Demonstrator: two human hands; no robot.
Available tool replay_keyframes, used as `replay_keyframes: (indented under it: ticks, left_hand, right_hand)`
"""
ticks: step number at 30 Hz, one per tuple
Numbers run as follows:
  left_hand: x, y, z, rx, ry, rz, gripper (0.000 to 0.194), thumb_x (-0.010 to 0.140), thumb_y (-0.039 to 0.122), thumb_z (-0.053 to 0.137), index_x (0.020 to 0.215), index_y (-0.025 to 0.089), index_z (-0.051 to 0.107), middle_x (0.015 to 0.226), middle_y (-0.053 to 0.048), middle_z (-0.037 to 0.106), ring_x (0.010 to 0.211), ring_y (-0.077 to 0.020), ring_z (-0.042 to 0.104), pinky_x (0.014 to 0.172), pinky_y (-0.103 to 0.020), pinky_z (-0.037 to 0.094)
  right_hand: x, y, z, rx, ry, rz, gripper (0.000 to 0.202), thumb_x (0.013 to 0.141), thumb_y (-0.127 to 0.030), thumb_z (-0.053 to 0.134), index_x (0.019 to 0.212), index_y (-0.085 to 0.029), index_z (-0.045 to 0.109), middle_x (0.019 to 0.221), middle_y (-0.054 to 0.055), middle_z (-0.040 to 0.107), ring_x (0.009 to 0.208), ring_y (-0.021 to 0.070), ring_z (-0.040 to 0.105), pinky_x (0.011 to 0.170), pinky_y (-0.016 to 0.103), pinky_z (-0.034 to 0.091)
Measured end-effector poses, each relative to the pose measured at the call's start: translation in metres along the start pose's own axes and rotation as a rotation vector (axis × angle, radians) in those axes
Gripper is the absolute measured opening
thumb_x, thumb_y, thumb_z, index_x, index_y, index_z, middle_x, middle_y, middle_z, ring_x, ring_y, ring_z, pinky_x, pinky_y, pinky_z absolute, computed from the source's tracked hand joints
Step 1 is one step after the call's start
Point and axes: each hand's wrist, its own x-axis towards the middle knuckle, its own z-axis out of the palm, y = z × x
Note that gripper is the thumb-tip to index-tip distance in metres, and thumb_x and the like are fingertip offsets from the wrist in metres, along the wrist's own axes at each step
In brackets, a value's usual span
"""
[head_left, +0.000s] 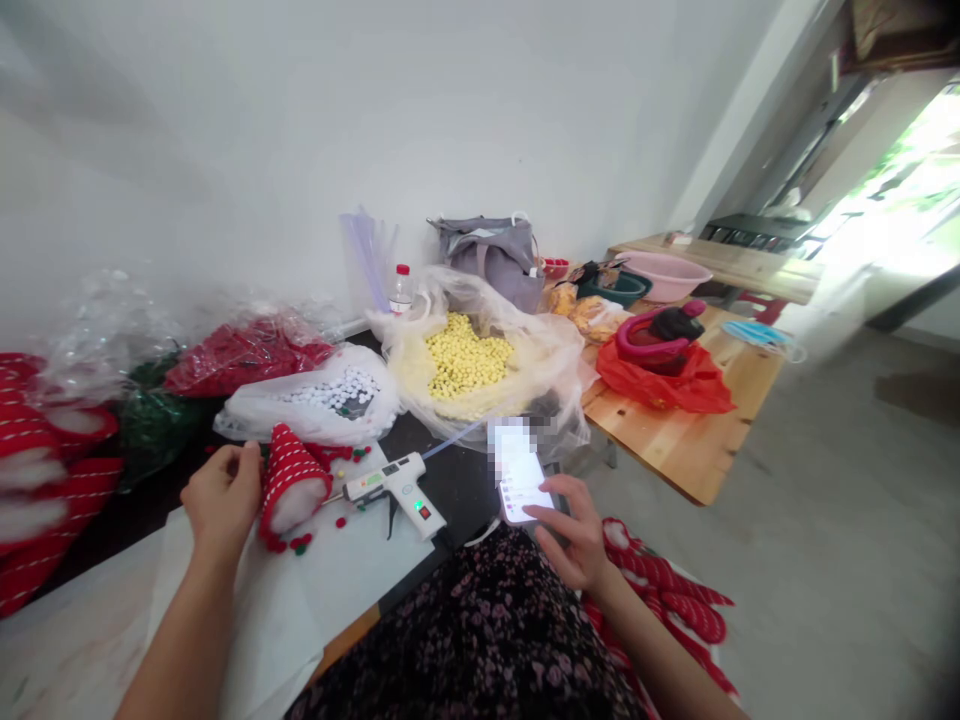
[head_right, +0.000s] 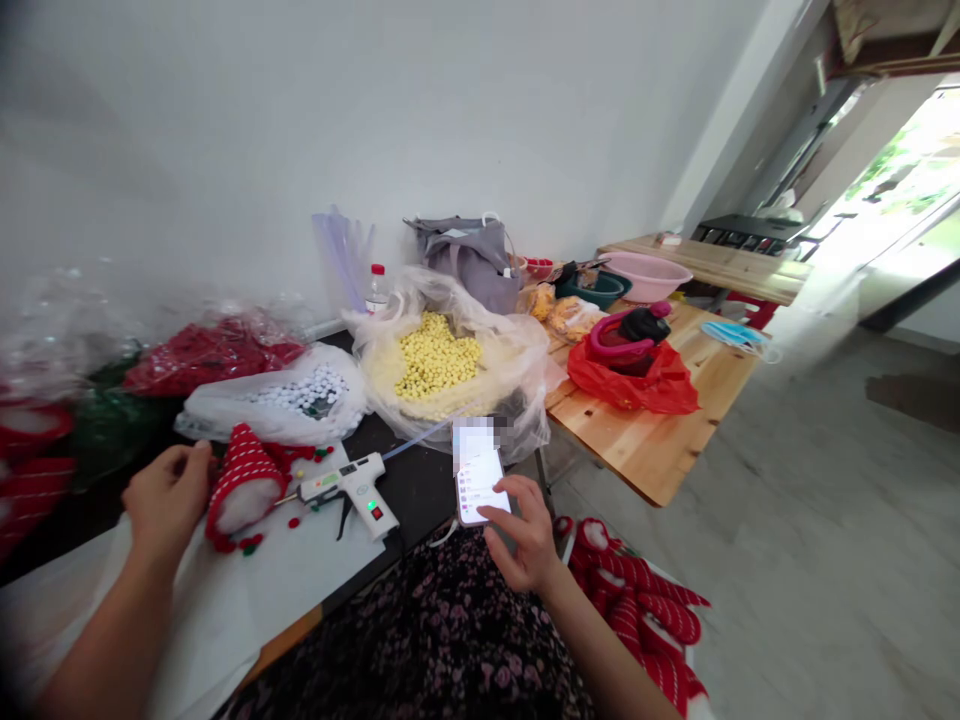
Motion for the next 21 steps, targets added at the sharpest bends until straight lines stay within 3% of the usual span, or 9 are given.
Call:
replay_keyframes:
  ticks: [5, 13, 21]
  left_hand:
    - [0.001, -0.001, 0.0, 0.002, 0.006, 0.0, 0.035, 0.077, 0.055, 0.048, 0.076, 0.024, 0.063, 0.07, -0.003, 0.063, 0.078, -0.0241, 0.06, 0.076, -0.033, 0.04]
    - [-0.001, -0.002, 0.0, -0.02, 0.008, 0.048, 0.031, 0.084, 0.051, 0.051, 0.072, 0.025, 0.061, 0.07, -0.006, 0.064, 0.077, -0.0271, 0.06, 0.075, -0.039, 0.042]
    - [-0.005, -0.001, 0.0, -0.031, 0.007, 0.077, 0.033, 0.087, 0.052, 0.048, 0.073, 0.025, 0.06, 0.071, -0.007, 0.064, 0.078, -0.0281, 0.061, 0.075, -0.04, 0.042]
  right_hand:
    - [-0.001, 0.001, 0.0, -0.043, 0.032, 0.028, 0.035, 0.087, -0.009, 0.056, 0.116, -0.02, 0.072, 0.12, 0.012, 0.057, 0.109, 0.0275, 0.057, 0.09, 0.047, 0.052]
    - [-0.015, 0.016, 0.002, -0.163, 0.194, 0.277, 0.024, 0.095, -0.016, 0.056, 0.107, -0.021, 0.077, 0.115, 0.011, 0.06, 0.104, 0.0259, 0.061, 0.086, 0.044, 0.054]
    - [-0.019, 0.021, 0.002, -0.168, 0.189, 0.28, 0.024, 0.096, -0.018, 0.057, 0.107, -0.02, 0.078, 0.115, 0.011, 0.061, 0.104, 0.026, 0.061, 0.086, 0.043, 0.055]
